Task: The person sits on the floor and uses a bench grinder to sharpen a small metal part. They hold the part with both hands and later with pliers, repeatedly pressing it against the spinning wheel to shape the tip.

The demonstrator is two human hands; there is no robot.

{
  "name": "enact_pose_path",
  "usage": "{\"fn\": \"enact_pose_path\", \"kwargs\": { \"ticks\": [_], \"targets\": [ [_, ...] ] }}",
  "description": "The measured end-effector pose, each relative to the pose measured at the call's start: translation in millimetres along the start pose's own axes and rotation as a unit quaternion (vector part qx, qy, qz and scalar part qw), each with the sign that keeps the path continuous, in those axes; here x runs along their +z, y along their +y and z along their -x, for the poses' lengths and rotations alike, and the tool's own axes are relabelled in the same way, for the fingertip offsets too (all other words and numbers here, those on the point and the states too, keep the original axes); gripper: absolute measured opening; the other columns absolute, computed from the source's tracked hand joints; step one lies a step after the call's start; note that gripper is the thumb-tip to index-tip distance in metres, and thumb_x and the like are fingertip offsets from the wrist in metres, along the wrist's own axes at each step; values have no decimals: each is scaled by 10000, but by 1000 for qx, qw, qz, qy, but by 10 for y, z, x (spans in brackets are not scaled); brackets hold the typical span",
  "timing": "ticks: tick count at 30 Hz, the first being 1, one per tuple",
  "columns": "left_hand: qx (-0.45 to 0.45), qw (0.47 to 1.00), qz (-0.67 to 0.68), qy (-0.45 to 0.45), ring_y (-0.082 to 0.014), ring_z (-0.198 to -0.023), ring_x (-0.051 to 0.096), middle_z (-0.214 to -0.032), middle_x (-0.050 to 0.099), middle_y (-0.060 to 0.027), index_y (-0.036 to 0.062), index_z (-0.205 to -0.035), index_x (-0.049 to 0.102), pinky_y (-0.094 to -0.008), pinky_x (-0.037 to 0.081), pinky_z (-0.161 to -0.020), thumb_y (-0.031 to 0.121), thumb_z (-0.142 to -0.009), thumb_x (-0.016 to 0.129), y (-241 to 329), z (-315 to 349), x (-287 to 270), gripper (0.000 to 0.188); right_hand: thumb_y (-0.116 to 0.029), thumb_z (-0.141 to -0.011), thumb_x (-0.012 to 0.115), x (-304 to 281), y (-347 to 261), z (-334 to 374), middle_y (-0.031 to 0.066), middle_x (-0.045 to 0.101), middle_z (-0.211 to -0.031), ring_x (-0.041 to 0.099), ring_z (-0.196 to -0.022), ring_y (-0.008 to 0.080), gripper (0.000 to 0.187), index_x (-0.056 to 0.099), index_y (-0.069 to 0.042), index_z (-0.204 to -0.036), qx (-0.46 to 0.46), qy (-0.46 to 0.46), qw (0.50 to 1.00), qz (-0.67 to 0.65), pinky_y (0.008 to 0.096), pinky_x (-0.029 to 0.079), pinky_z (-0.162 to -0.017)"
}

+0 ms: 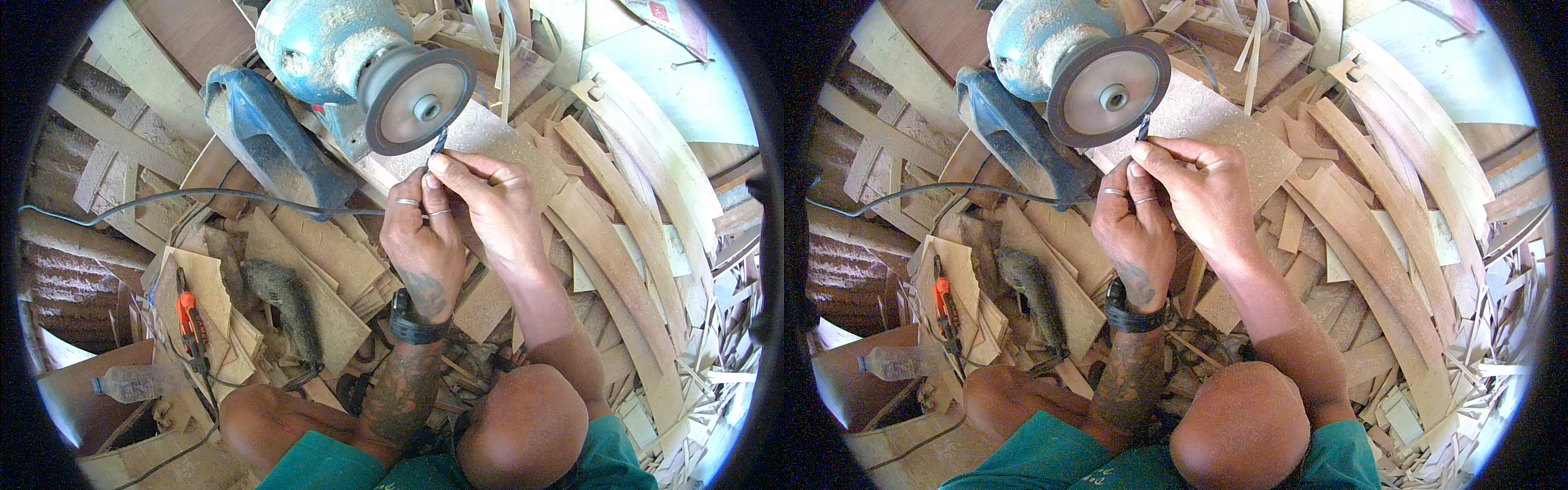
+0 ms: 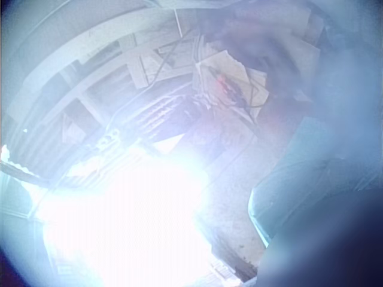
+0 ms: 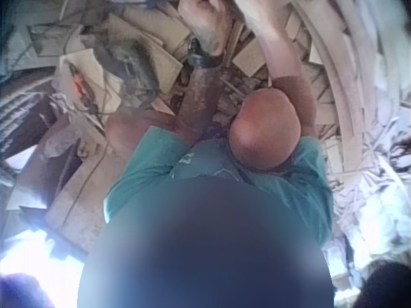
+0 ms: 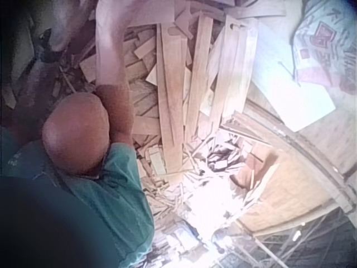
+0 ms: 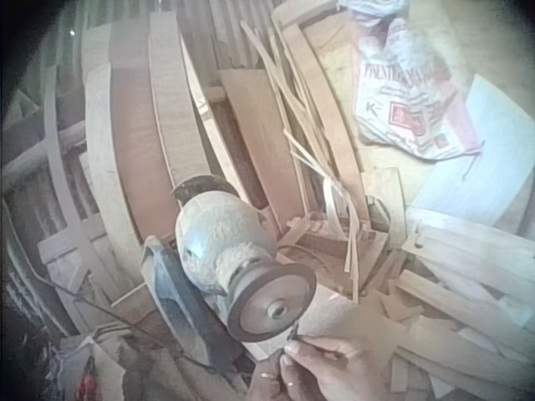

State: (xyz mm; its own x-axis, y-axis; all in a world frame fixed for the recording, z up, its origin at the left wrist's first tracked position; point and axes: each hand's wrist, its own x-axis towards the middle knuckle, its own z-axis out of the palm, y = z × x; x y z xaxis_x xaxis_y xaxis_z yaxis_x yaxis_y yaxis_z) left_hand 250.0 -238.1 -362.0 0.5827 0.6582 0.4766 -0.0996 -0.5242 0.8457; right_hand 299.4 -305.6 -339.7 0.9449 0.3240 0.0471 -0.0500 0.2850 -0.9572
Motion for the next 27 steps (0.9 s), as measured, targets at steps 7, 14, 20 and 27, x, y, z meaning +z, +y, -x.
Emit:
{"fn": "enact_pose_path", "kwargs": {
  "ticks": [7, 14, 20, 27],
  "targets": [
    [-3, 1000, -7, -3, -338, -793, 666, -905, 656, -193, -12, -1088, 676, -412, 518, -717, 158, -1016, 579, 17, 3, -8, 209, -119, -944, 707, 2, -11, 2, 54, 714, -901, 630, -776, 81, 207, 734, 53, -1056, 9, 4, 1000, 7, 234, 526, -694],
    [-8, 1000, -11, -10, -333, -779, 667, -897, 654, -193, -11, -1085, 678, -410, 517, -704, 158, -1018, 577, 32, -1, -22, 208, -123, -943, 710, 7, -3, 0, 53, 714, -904, 628, -772, 80, 207, 736, 47, -1058, 7, 1, 1000, -8, 233, 524, -692],
    [-4, 1000, 5, -2, -328, -783, 666, -895, 658, -193, -11, -1082, 682, -401, 518, -712, 161, -1017, 581, 26, -1, -14, 209, -123, -943, 710, 9, -29, 15, 53, 713, -898, 627, -766, 79, 211, 734, 51, -1060, 16, 3, 1000, 8, 231, 522, -685],
    [-3, 1000, 13, 7, -318, -785, 666, -895, 660, -190, -16, -1081, 682, -397, 519, -716, 160, -1015, 587, 8, 7, 2, 210, -134, -947, 706, 9, -5, 10, 52, 713, -898, 623, -769, 77, 228, 732, 56, -1071, -4, -4, 1000, 4, 232, 519, -698]
  ]
}}
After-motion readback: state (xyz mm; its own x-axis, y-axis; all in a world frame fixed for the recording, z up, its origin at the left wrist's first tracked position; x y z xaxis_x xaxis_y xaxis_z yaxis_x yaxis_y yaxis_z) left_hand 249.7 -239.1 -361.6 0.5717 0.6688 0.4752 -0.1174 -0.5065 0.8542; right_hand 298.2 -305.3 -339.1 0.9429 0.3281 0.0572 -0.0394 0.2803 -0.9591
